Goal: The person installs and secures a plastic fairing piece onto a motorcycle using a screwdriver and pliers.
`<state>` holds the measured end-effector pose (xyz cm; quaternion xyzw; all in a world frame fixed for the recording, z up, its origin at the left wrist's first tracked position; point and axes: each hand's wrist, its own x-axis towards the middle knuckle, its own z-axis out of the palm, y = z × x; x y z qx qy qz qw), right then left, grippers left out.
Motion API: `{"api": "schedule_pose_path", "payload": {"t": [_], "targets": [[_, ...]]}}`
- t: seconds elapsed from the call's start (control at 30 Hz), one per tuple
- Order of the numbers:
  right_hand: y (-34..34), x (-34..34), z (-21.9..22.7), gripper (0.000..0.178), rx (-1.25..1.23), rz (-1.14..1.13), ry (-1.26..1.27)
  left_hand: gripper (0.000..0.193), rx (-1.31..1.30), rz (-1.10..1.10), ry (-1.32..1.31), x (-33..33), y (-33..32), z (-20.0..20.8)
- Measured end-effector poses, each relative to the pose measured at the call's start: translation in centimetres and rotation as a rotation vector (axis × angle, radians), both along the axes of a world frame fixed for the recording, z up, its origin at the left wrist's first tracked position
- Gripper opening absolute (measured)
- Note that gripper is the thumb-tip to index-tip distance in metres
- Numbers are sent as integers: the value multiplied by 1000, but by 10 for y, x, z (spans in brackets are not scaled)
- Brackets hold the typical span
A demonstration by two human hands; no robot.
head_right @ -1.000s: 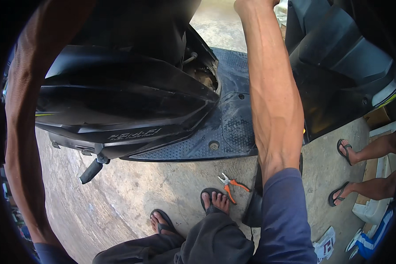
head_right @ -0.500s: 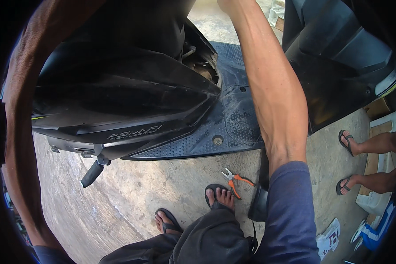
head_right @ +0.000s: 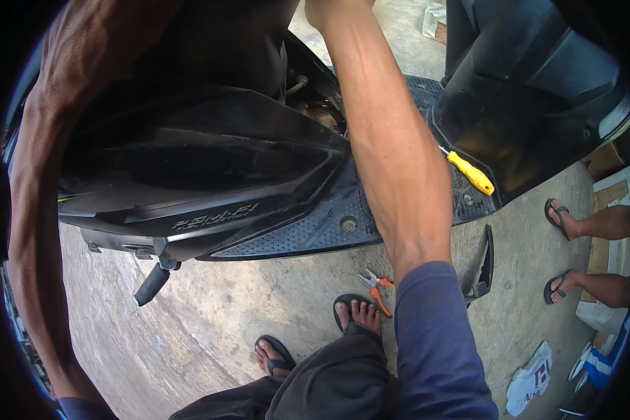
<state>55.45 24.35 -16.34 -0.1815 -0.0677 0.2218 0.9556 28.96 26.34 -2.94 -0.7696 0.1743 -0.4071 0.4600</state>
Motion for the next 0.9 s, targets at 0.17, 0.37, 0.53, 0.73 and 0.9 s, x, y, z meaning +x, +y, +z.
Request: {"api": "schedule_pose_path", "payload": {"t": [0.17, 0.37, 0.53, 0.73, 0.9], "targets": [[-2, -8, -6, 11, -89, 15, 85, 51, 5, 28, -1, 3, -2, -3], [9, -5, -20, 5, -56, 35, 103, 56, -17, -181, 43, 4, 9, 2], [16, 2, -23, 7, -146, 120, 59, 55, 50, -51, -4, -1, 2, 3], [-3, 9, -25, 9, -192, 158, -26, 54, -18, -217, 32, 7, 9, -2], [15, -6, -11, 10, -77, 127, -45, 57, 43, -92, 8, -6, 1, 10]]}}
